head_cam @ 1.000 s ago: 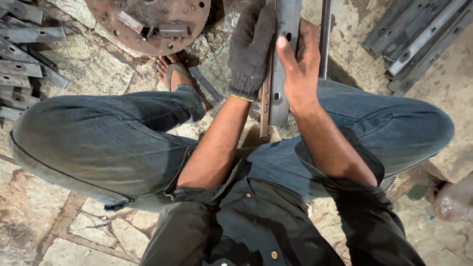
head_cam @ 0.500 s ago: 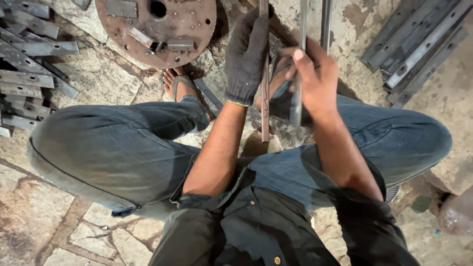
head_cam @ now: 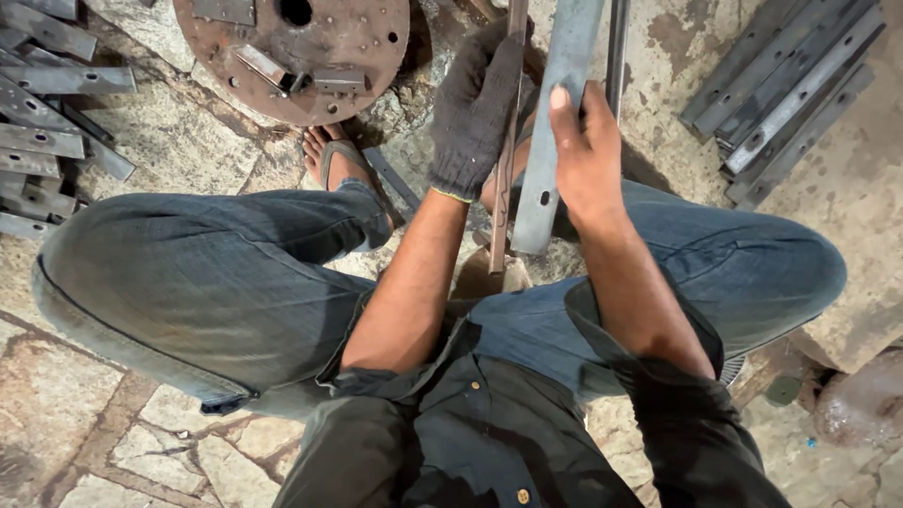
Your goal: Using a circular metal jig and a hammer to shape and align metal hinge components on a workshop floor.
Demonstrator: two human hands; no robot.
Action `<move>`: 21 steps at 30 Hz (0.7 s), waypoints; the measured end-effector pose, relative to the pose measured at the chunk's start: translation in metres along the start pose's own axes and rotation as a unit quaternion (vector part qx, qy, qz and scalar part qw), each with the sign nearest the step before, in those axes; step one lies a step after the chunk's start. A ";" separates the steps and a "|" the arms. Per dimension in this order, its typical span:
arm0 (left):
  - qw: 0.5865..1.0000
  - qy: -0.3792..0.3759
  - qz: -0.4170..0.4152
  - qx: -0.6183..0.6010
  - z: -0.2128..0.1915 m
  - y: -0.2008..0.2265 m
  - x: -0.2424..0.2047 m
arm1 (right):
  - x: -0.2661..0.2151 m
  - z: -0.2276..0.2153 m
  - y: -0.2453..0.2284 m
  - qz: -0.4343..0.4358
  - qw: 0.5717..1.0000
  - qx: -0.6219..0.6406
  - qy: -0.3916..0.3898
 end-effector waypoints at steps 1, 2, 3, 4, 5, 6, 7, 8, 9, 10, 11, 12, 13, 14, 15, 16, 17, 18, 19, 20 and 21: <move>1.000 -0.001 -0.001 0.000 0.002 -0.001 0.000 | -0.001 0.002 -0.009 0.001 1.000 0.000 0.001; 0.999 0.009 -0.044 -0.016 0.002 -0.006 -0.001 | -0.002 0.006 -0.016 0.018 0.999 0.031 -0.002; 0.995 0.019 -0.087 -0.033 0.003 -0.011 -0.003 | -0.004 0.009 -0.024 0.035 0.997 0.062 -0.005; 0.995 0.020 -0.087 -0.033 0.003 -0.009 -0.004 | -0.004 0.009 -0.018 0.035 0.997 0.062 -0.006; 0.997 0.023 -0.074 -0.006 0.003 -0.006 -0.004 | -0.003 0.008 -0.015 0.021 0.998 0.060 -0.002; 0.998 0.026 -0.062 0.021 0.003 -0.002 -0.005 | -0.003 0.007 -0.011 0.007 0.998 0.057 0.003; 0.997 0.026 -0.063 0.021 0.003 -0.005 -0.006 | -0.002 0.006 -0.005 0.007 0.998 0.057 0.004; 0.999 0.013 -0.045 0.008 0.005 -0.006 -0.006 | -0.001 0.005 -0.004 -0.032 0.999 0.022 0.008; 1.000 0.001 -0.028 -0.006 0.007 -0.007 -0.007 | 0.000 0.003 -0.003 -0.072 0.997 -0.014 0.012; 1.000 0.001 -0.029 -0.006 0.007 -0.008 -0.007 | 0.000 0.003 -0.001 -0.072 0.997 -0.014 0.013; 0.999 0.002 -0.035 -0.007 0.007 -0.008 -0.007 | 0.001 0.003 0.001 -0.068 0.998 -0.013 0.012; 0.999 0.003 -0.042 -0.009 0.008 -0.009 -0.008 | 0.001 0.002 0.003 -0.064 0.998 -0.012 0.010; 0.999 0.003 -0.042 -0.009 0.008 -0.011 -0.009 | 0.001 0.002 0.001 -0.064 0.998 -0.012 0.011; 0.999 -0.001 -0.037 -0.004 0.008 -0.011 -0.009 | 0.000 0.002 0.001 -0.059 0.998 -0.015 0.012; 0.999 -0.006 -0.031 0.000 0.008 -0.011 -0.009 | 0.000 0.002 0.000 -0.055 0.998 -0.017 0.014; 0.999 -0.007 -0.031 0.001 0.009 -0.011 -0.009 | 0.000 0.003 -0.002 -0.055 0.998 -0.016 0.014; 1.000 -0.003 -0.028 0.010 0.008 -0.011 -0.009 | 0.000 0.003 -0.004 -0.055 0.998 -0.017 0.016; 0.999 0.002 -0.025 0.019 0.008 -0.010 -0.009 | -0.001 0.003 -0.006 -0.054 0.998 -0.018 0.017; 0.999 0.001 -0.026 0.020 0.007 -0.009 -0.010 | -0.001 0.003 -0.007 -0.054 0.998 -0.018 0.017; 1.000 -0.004 -0.025 0.019 0.008 -0.008 -0.010 | -0.001 0.003 -0.007 -0.054 0.998 -0.012 0.014; 0.999 -0.009 -0.025 0.018 0.008 -0.007 -0.009 | -0.001 0.004 -0.008 -0.054 0.998 -0.007 0.012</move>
Point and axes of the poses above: each hand's wrist, its own x-axis towards the middle knuckle, its own z-axis out of the palm, y = z × x, the point moved 6 cm from there along x, towards the middle knuckle, and after that the axes turned 7 degrees about y, right-handed, at the moved point
